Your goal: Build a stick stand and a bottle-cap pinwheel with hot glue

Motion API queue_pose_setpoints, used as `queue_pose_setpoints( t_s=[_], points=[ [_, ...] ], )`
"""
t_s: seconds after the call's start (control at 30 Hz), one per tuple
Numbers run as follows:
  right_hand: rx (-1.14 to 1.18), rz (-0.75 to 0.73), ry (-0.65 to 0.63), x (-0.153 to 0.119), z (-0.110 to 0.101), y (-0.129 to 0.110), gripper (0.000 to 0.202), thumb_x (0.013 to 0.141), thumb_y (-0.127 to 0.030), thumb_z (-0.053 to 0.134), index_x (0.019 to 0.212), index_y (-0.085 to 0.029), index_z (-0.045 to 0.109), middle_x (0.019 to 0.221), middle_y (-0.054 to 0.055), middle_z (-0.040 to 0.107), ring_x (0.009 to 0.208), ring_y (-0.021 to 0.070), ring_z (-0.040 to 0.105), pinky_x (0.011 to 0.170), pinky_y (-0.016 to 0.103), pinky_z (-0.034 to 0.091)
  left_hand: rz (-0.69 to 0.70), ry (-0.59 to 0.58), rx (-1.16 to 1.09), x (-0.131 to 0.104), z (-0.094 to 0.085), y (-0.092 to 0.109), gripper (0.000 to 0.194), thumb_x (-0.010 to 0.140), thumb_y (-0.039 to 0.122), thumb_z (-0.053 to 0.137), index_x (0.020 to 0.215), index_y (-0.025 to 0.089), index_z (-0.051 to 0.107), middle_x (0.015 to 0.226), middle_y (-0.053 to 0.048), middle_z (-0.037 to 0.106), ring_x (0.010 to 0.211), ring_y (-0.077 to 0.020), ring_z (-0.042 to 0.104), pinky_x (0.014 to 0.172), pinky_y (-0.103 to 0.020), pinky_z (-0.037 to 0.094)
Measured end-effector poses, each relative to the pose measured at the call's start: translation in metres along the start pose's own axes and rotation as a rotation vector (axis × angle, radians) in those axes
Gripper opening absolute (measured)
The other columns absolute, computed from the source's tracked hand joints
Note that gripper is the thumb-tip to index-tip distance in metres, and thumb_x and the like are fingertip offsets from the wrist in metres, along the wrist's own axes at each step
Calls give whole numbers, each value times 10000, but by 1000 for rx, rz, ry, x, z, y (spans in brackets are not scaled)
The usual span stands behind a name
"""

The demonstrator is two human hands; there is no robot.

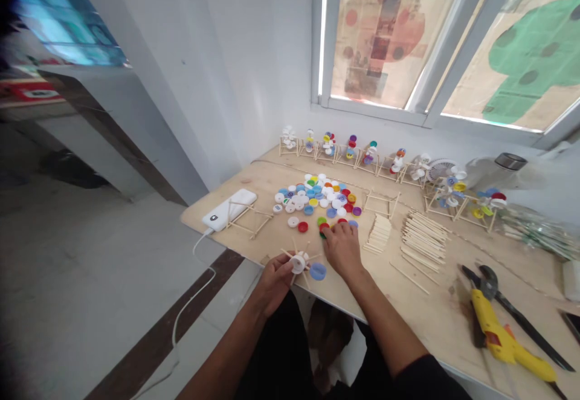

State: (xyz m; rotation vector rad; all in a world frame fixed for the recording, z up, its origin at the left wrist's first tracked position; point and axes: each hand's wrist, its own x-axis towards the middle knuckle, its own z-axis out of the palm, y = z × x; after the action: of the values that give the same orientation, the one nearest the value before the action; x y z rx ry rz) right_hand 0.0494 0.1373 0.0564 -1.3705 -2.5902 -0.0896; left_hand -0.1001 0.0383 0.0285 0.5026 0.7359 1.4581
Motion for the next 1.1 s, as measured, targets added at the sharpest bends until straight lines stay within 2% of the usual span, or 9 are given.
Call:
queue_pose_setpoints(
  t_s=[0.13, 0.23, 0.37, 0.57, 0.7, 0.83, 0.97, 1.1],
  points=[
    [-7, -20, -7, -21, -3, 6, 258, 846, -265, 491, 1067, -254, 622, 968, 101, 618, 1016, 273, 471, 872, 411, 286, 5, -6, 9, 0, -1, -1, 374, 560, 325, 797, 851, 124, 677, 809, -78, 699, 809, -187, 640, 776, -283, 453],
    [32, -15, 4, -23, -8, 9, 247, 866, -301, 470, 1050, -262, 630, 969, 86, 624, 1003, 255, 487, 864, 393, 301, 16, -8, -5, 0, -1, -1, 347, 562, 324, 795, 825, 131, 676, 799, -69, 698, 781, -179, 641, 778, -283, 453],
    [47, 0, -7, -3, -10, 8, 279, 874, -298, 453, 1095, -249, 617, 1048, 85, 625, 1015, 246, 490, 875, 384, 300, 30, 5, -15, -1, 0, 0, 327, 580, 324, 786, 824, 135, 674, 792, -63, 698, 759, -166, 642, 789, -278, 454],
    [28, -18, -36, 35, 2, -1, 338, 882, -318, 428, 1172, -216, 569, 1112, 117, 610, 1029, 270, 490, 859, 413, 304, 12, 21, -44, -1, 1, -1, 330, 579, 308, 791, 837, 142, 669, 814, -59, 701, 764, -164, 645, 770, -270, 466],
    [26, -94, -65, 39, 5, -4, 315, 880, -336, 442, 1133, -223, 593, 1162, 106, 590, 1087, 253, 471, 897, 407, 289, 12, 6, -82, 0, 0, -1, 307, 586, 301, 790, 820, 144, 667, 802, -51, 698, 753, -152, 644, 767, -258, 466],
    [26, -169, -68, 21, -1, -2, 252, 872, -325, 470, 1042, -239, 635, 1149, 80, 599, 1106, 242, 456, 942, 409, 254, 16, 8, -82, 0, -1, -1, 299, 597, 296, 784, 822, 138, 665, 818, -55, 697, 751, -151, 642, 782, -265, 466],
    [30, -194, -57, -9, -6, 5, 224, 856, -317, 510, 1014, -233, 646, 1141, 76, 601, 1083, 232, 472, 950, 404, 252, 27, 7, -90, 0, 0, 0, 298, 607, 293, 778, 827, 125, 668, 840, -63, 694, 761, -151, 638, 787, -268, 466],
    [38, -234, 13, -40, -10, 17, 195, 863, -312, 513, 970, -229, 653, 1126, 80, 607, 1081, 230, 483, 941, 401, 269, 32, 2, -127, -1, 2, 1, 250, 626, 266, 767, 806, 123, 669, 825, -47, 686, 759, -137, 631, 778, -247, 464]
  ],
)
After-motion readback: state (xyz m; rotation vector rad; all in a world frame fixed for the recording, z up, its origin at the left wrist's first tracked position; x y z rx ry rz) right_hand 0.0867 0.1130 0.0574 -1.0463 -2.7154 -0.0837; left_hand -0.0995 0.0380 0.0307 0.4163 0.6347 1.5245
